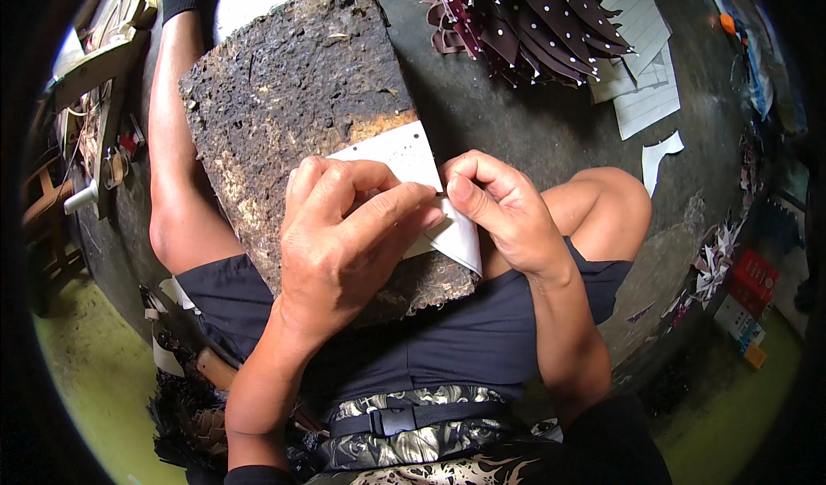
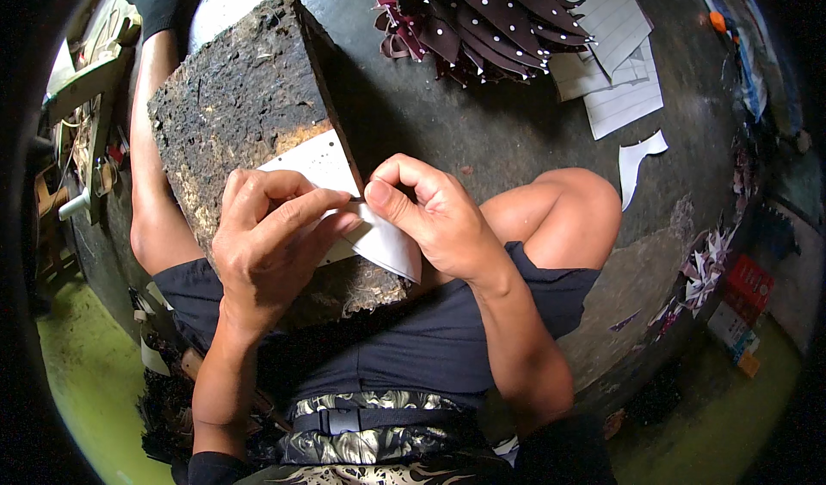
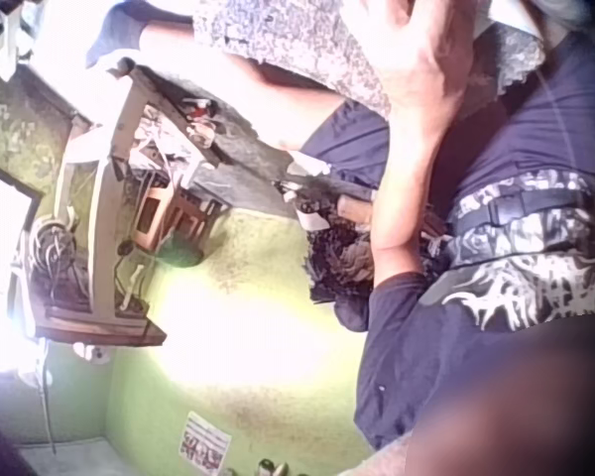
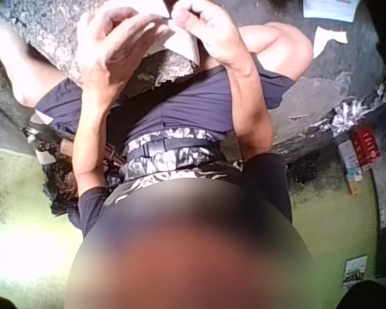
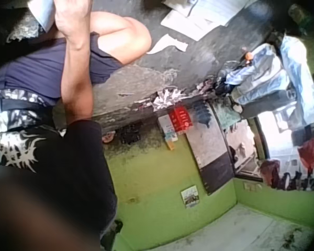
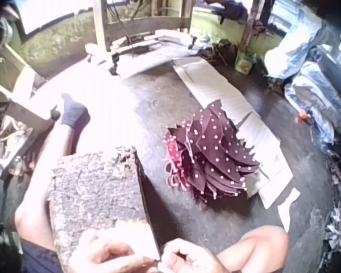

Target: The person sits on the floor and repeatedly peels a white paper backing off a dark polka-dotted sheet placed on a wooden block. The peeled sheets are set aside on the floor.

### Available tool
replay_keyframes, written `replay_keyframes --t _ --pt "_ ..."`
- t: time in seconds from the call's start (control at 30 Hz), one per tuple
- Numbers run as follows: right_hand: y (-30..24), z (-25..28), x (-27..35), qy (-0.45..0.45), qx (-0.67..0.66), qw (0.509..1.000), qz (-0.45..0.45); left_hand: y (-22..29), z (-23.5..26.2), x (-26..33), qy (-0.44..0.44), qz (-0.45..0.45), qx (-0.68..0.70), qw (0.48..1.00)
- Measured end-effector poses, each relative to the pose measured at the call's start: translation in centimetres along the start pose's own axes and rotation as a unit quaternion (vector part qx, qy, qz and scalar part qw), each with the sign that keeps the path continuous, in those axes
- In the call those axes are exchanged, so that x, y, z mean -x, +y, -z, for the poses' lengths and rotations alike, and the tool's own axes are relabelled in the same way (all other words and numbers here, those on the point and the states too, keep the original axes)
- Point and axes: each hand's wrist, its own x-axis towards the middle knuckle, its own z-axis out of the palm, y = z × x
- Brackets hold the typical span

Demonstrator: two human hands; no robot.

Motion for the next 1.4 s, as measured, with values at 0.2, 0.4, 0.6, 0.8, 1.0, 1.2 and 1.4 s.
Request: replay_keyframes --t 0.2,0.4,0.6,0.8,1.0,1.2,1.4 --pt "0.2 -0.1 0.1 0.007 0.035 0.999 -0.004 0.1 -0.2 0.0 0.010 -0.001 0.003 1.000" --pt "0.3 0.0 0.1 0.007 -0.007 1.000 0.005 0.0 -0.1 -0.1 0.008 -0.004 0.008 1.000" --pt "0.6 -0.1 0.1 -0.002 -0.025 1.000 -0.004 -0.1 -0.1 -0.1 0.012 -0.004 0.007 1.000" --pt "0.6 0.0 0.2 0.005 -0.020 1.000 0.015 0.0 -0.3 0.0 0.013 -0.005 0.007 1.000" --pt "0.9 -0.4 0.0 -0.002 -0.064 0.998 0.012 -0.2 -0.5 0.2 0.021 -0.023 -0.011 0.999" --pt "1.2 -0.4 0.3 0.009 -0.066 0.998 0.010 -0.1 -0.6 0.7 0.041 -0.038 -0.022 0.998" --pt "1.5 -0.5 0.5 0.028 -0.060 0.998 0.010 -0.4 -0.7 0.9 0.040 -0.064 -0.035 0.997"
